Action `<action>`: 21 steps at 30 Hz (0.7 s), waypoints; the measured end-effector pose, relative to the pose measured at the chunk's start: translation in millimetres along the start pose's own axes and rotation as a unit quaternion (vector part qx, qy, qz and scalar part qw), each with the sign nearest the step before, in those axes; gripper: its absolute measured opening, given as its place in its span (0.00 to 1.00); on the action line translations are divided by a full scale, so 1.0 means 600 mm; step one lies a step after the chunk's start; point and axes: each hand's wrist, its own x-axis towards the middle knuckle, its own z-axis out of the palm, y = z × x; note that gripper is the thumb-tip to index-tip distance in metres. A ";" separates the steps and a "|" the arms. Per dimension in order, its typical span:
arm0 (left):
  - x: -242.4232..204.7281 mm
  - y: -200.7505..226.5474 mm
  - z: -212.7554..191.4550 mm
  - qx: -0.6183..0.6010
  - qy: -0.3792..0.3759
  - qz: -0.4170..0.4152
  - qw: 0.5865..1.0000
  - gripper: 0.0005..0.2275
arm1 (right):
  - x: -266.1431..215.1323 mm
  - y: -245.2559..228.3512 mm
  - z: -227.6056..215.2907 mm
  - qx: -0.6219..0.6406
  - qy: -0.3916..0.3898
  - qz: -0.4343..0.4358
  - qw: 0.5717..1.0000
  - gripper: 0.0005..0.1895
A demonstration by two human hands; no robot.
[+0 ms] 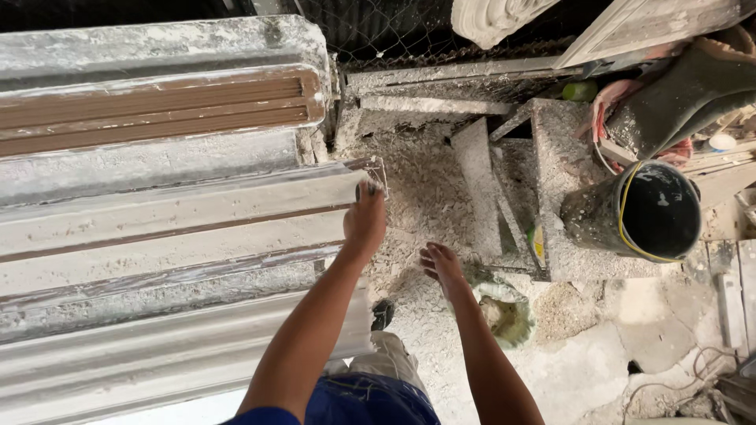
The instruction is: The person smooths the surface of a long white plaster mold using a small handheld tool, repeatedly rubbing along the grooves and edges. The person occasionally repositions the tool and continues the smoothing action across different sections of the mold.
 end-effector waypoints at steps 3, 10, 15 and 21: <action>0.036 0.009 0.005 0.000 0.029 0.007 1.000 0.10 | 0.008 -0.004 -0.011 -0.011 0.000 -0.008 1.000 0.24; 0.169 -0.002 -0.039 -0.013 -0.015 -0.027 0.999 0.10 | 0.001 0.029 -0.058 -0.015 -0.012 -0.027 0.999 0.24; 0.158 -0.010 -0.060 -0.064 0.006 0.109 0.992 0.16 | -0.014 0.046 -0.121 -0.014 0.023 -0.041 0.999 0.21; -0.023 -0.003 -0.039 -0.082 -0.050 0.048 0.994 0.23 | -0.015 0.036 -0.126 -0.149 0.016 -0.133 0.980 0.27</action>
